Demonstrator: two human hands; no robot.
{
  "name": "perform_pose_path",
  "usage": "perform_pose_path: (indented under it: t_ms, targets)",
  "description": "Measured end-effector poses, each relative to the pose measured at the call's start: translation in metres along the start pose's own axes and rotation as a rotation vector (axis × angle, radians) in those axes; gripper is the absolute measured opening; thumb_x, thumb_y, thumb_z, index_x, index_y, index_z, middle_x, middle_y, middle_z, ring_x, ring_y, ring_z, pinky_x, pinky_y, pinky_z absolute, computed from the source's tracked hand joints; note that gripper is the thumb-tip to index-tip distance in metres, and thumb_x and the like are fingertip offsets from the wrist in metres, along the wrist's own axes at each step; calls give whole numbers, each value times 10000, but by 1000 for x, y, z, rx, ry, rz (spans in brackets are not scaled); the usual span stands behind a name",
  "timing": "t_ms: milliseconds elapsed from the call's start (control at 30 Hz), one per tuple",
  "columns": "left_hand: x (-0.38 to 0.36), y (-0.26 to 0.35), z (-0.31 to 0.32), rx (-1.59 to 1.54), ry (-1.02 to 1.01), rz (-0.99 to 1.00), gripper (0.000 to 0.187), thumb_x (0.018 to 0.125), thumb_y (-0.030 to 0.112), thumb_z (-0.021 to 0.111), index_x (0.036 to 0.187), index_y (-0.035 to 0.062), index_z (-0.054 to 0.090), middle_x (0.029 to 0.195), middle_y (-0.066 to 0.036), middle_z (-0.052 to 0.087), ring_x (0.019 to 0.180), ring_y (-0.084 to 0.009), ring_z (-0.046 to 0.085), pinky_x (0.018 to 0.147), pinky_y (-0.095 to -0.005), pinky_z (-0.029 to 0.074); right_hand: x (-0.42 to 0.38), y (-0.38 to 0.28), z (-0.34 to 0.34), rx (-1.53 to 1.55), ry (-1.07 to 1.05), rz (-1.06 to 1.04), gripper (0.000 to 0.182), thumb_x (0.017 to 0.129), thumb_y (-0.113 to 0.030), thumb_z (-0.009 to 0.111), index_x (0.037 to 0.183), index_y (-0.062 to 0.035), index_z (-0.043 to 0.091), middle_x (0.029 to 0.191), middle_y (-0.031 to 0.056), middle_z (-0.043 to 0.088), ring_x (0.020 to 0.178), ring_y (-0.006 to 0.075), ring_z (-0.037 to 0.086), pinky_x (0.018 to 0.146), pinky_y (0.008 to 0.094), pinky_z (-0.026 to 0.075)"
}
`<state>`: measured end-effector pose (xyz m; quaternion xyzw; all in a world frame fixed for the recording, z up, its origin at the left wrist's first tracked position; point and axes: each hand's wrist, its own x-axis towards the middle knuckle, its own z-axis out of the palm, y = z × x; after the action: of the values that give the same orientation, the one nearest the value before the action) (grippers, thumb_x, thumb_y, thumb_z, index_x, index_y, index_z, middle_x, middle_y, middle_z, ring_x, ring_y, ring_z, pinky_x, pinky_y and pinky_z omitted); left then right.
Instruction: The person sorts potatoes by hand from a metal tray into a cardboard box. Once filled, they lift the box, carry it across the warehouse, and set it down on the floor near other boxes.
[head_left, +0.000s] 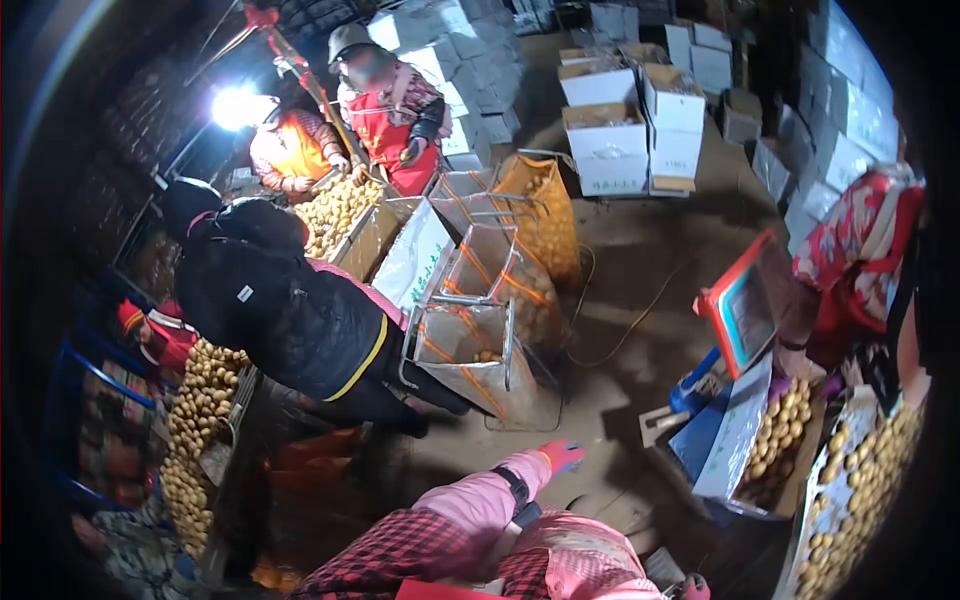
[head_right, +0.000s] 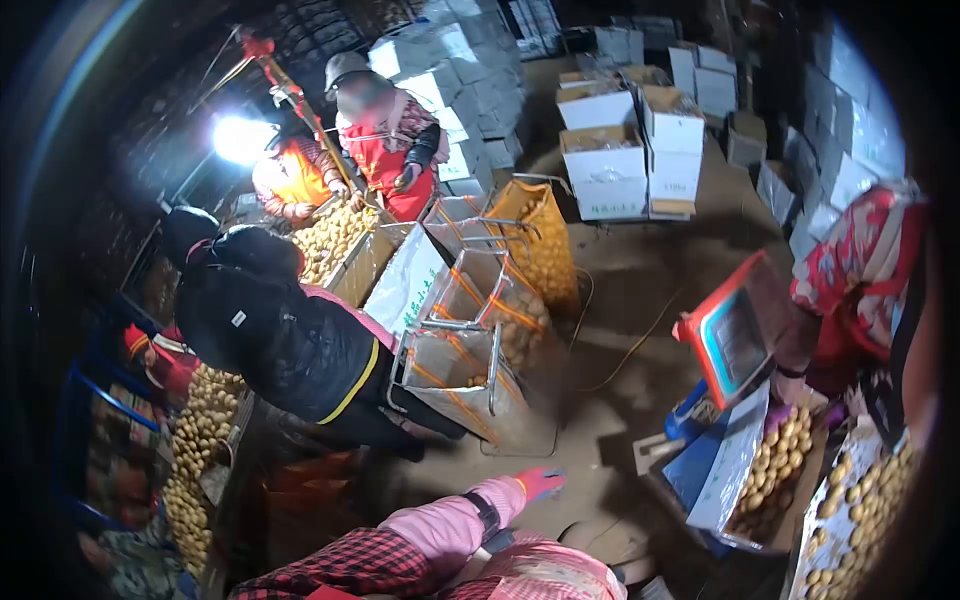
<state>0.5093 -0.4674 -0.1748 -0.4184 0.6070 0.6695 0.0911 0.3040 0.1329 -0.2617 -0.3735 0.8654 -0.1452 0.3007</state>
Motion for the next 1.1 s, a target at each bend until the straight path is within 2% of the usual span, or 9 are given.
perform_pose_path:
  t_ms: [233, 267, 333, 400, 500, 533, 667, 767, 1100]
  targets:
    - [-10, 6, -11, -178, -150, -66, 518, 872, 413, 602, 1225, 35, 577, 1167, -122, 633, 1047, -223, 609, 945, -375, 453, -30, -60, -33, 145, 102, 231, 395, 929, -237, 469, 1268, -44, 534, 1185, 179, 591, 1095, 281, 565, 909, 374, 481]
    - [-10, 3, -21, 627, 4, -95, 542, 894, 443, 555, 1279, 62, 549, 1207, -113, 619, 1129, -259, 572, 989, -400, 421, -40, -72, -33, 367, 72, 481, 413, 912, -250, 521, 1273, -49, 537, 1186, 179, 594, 1086, 270, 572, 917, 367, 476]
    - [-9, -30, -41, 905, -67, 197, 481, 949, 419, 443, 1279, 90, 560, 1217, -96, 613, 1109, -265, 575, 968, -402, 428, -48, -128, -56, 595, 202, 711, 465, 887, -280, 581, 1294, -63, 524, 1201, 180, 594, 1103, 276, 568, 941, 363, 457]
    - [-32, -1, -39, 176, -142, -533, 432, 959, 403, 447, 1224, 92, 586, 1136, -55, 636, 991, -211, 604, 857, -370, 482, -75, -186, -78, 497, 283, 760, 525, 871, -316, 597, 1328, -80, 492, 1229, 184, 588, 1157, 308, 546, 974, 367, 430]
    - [15, -103, -74, -504, -90, -500, 428, 890, 235, 638, 1273, 89, 514, 1125, -156, 588, 1041, -360, 587, 891, -513, 497, -102, -237, -97, 619, 273, 972, 490, 861, -337, 589, 1292, -111, 537, 1190, 164, 623, 1126, 290, 584, 952, 342, 443]
    - [14, -107, -74, -471, -136, -497, 500, 899, 262, 618, 1325, 69, 441, 1244, -180, 503, 1114, -381, 548, 925, -513, 477, -104, -240, -88, 554, 331, 975, 432, 863, -256, 626, 1268, -119, 568, 961, 59, 682, 763, 116, 598, 693, 273, 491]
    - [6, -107, -74, -351, -63, -517, 528, 909, 300, 594, 1345, 61, 415, 1294, -192, 486, 1152, -372, 540, 919, -500, 486, -116, -248, -61, 680, 319, 985, 406, 869, -258, 626, 1252, -129, 586, 866, 29, 659, 690, 87, 562, 599, 265, 462]
    - [11, -97, -68, -400, -40, -582, 366, 896, 211, 617, 1235, 106, 523, 1070, -139, 594, 962, -339, 624, 849, -535, 514, -124, -240, -55, 698, 256, 955, 395, 873, -245, 621, 1249, -129, 588, 866, 17, 658, 687, 79, 552, 593, 264, 458]
    - [44, -56, -16, -137, -264, -428, 473, 900, 281, 612, 1293, 66, 461, 1172, -229, 565, 1014, -360, 615, 832, -480, 544, -163, -263, -34, 698, 289, 1112, 441, 866, -278, 625, 1261, -89, 570, 1018, 63, 674, 849, 132, 606, 746, 280, 492]
